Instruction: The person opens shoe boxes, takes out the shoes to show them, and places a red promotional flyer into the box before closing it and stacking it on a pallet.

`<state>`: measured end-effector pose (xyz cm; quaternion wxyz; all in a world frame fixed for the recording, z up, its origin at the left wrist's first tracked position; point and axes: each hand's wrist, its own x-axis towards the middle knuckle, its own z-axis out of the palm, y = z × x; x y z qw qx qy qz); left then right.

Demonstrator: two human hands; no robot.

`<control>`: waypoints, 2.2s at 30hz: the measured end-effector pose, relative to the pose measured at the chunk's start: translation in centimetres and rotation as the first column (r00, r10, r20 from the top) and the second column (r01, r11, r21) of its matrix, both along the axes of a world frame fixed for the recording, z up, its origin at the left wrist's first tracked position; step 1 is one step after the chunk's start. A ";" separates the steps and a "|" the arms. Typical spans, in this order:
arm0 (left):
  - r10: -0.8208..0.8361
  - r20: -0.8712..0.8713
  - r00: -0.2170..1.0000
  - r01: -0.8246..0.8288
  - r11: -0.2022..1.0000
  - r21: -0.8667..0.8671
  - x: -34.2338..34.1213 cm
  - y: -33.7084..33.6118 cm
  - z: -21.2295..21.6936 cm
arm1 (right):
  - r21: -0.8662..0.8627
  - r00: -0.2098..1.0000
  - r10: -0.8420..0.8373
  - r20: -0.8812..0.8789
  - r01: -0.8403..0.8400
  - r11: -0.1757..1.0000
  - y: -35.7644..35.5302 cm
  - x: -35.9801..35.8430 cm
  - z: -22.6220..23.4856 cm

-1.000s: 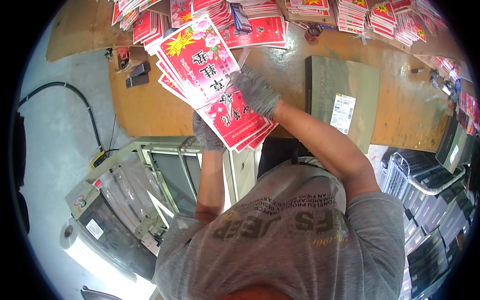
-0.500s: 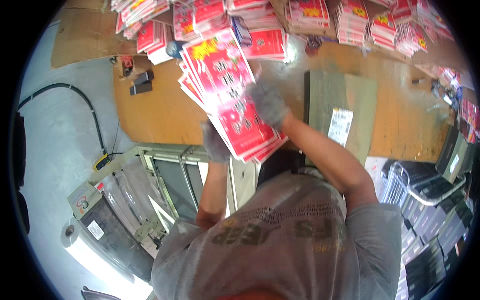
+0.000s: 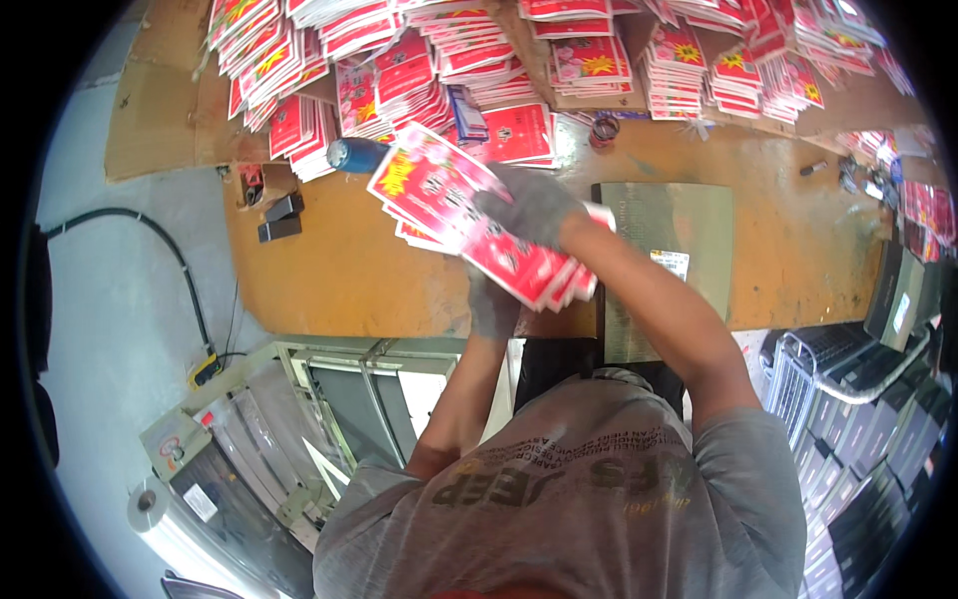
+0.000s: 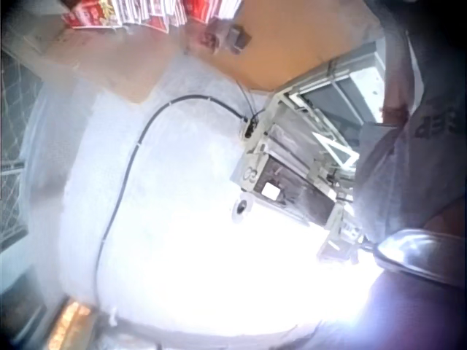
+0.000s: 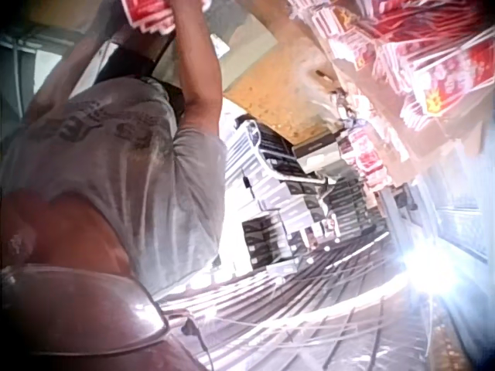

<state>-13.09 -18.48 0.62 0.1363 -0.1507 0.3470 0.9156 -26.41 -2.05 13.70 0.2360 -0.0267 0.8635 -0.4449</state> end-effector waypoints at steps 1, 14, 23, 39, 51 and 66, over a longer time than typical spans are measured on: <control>0.040 -0.028 0.999 -0.040 0.999 -0.002 -1.8 1.4 0.5 | 0.132 0.996 0.029 -0.090 -0.017 0.991 -0.1 -1.1 0.2; -0.091 0.392 0.916 0.180 0.963 -0.198 -8.8 6.1 -3.1 | 0.144 0.781 -0.265 -0.566 0.410 0.901 12.6 17.9 -1.3; -0.072 0.103 0.992 0.089 0.982 -0.169 -11.4 2.0 -5.8 | 0.269 0.672 -0.671 -0.313 0.741 0.616 23.0 32.8 -6.0; -0.042 0.461 0.886 0.297 0.815 -0.497 -7.2 -0.5 -4.3 | -0.183 0.733 -0.617 0.286 0.674 0.716 29.2 32.8 -14.0; -0.341 0.218 0.915 0.382 0.551 -0.742 10.8 13.8 -2.7 | -0.355 0.710 -0.704 0.040 0.668 0.654 28.0 33.5 -19.3; -0.778 0.136 0.613 0.790 0.608 -0.078 8.1 18.2 4.2 | -0.720 0.595 -0.636 0.491 0.689 0.088 34.2 37.7 -9.3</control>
